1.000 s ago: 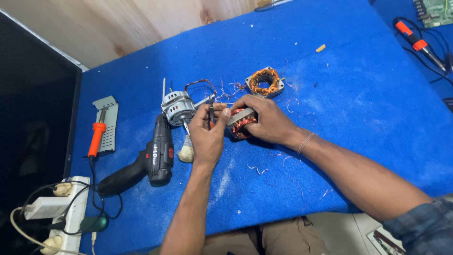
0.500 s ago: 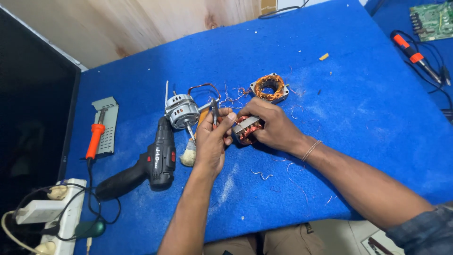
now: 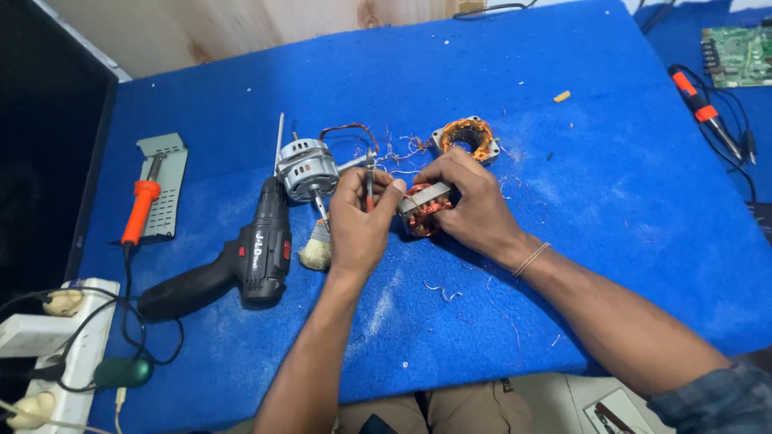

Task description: Repairing a motor stator by untangling, cutting, and manipulating wires using hand tools

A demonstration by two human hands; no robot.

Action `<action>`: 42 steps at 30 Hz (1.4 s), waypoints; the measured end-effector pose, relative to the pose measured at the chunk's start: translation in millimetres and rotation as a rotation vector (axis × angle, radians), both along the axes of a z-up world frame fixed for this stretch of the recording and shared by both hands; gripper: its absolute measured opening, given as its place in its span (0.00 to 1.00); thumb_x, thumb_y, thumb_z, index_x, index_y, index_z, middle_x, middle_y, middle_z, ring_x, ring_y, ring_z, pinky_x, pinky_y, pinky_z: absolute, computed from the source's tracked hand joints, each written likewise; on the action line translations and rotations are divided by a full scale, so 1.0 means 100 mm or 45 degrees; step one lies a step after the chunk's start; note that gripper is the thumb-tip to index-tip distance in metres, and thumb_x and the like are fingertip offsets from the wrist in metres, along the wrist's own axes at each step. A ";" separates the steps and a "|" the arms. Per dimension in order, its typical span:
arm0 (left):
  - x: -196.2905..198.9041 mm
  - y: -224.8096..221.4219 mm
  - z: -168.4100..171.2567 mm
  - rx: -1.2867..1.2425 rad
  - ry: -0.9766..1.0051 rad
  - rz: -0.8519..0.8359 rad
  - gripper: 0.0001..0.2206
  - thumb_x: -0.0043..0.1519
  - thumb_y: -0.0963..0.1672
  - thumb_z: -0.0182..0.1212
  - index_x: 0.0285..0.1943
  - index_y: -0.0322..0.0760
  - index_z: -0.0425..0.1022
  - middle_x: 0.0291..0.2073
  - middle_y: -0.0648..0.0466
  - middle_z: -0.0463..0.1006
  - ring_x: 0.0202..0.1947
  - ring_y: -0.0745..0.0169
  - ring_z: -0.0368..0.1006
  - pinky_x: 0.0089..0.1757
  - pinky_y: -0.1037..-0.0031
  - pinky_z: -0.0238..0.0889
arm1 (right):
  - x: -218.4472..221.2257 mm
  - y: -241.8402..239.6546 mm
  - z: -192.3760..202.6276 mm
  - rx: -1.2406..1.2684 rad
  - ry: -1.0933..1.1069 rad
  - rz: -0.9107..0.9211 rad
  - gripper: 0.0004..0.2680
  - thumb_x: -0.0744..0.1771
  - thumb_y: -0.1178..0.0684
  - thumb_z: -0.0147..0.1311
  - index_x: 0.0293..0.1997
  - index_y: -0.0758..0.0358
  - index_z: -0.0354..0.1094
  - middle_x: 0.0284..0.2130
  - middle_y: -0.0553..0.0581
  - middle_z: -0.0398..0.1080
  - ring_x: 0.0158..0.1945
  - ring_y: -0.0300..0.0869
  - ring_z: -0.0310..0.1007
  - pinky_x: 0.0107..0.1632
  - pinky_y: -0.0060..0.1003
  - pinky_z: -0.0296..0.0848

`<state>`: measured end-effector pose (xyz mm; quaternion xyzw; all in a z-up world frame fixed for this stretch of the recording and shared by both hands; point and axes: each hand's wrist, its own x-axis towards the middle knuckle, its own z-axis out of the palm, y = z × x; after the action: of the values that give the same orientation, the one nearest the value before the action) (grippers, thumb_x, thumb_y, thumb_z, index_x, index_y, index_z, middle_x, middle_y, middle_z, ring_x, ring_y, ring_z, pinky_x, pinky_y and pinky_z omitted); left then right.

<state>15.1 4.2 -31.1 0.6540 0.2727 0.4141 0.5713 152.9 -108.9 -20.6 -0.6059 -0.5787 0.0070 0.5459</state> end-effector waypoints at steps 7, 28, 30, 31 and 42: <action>-0.03 -0.12 0.12 0.006 0.013 0.009 0.07 0.57 0.38 0.65 0.43 0.32 0.75 0.26 0.50 0.78 0.22 0.71 0.74 0.28 0.80 0.70 | -0.01 -0.06 -0.02 -0.035 -0.022 -0.033 0.12 0.59 0.66 0.65 0.43 0.60 0.75 0.34 0.59 0.71 0.40 0.55 0.75 0.44 0.45 0.73; -0.11 -0.11 0.22 0.063 -0.028 -0.117 0.08 0.58 0.41 0.72 0.42 0.33 0.79 0.25 0.50 0.80 0.22 0.70 0.75 0.26 0.82 0.69 | 0.01 -0.11 0.24 0.090 -0.121 0.203 0.17 0.55 0.77 0.54 0.41 0.65 0.73 0.34 0.63 0.72 0.41 0.60 0.75 0.47 0.50 0.74; -0.22 -0.14 0.43 0.195 0.070 0.031 0.08 0.59 0.42 0.71 0.44 0.34 0.79 0.26 0.51 0.81 0.22 0.70 0.75 0.27 0.79 0.70 | 0.03 -0.11 0.24 0.080 -0.115 0.191 0.20 0.53 0.78 0.50 0.42 0.64 0.75 0.35 0.62 0.73 0.41 0.58 0.75 0.48 0.48 0.74; -0.26 -0.11 0.44 0.191 0.067 0.028 0.08 0.59 0.42 0.71 0.44 0.34 0.79 0.26 0.51 0.81 0.22 0.70 0.75 0.27 0.79 0.70 | 0.02 -0.11 0.22 0.076 -0.118 0.188 0.20 0.53 0.78 0.50 0.42 0.64 0.75 0.35 0.62 0.73 0.41 0.58 0.75 0.48 0.48 0.74; -0.38 -0.15 0.59 1.034 0.260 -0.050 0.09 0.70 0.40 0.51 0.55 0.34 0.75 0.36 0.42 0.76 0.40 0.37 0.76 0.41 0.57 0.72 | -0.01 -0.13 0.21 0.101 -0.217 0.166 0.20 0.54 0.79 0.53 0.42 0.65 0.74 0.36 0.61 0.74 0.42 0.57 0.75 0.47 0.47 0.74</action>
<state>-23.0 -10.7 27.8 0.8689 0.1299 0.4101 0.2448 151.8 -121.6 0.9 -0.5433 -0.6610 -0.0321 0.5166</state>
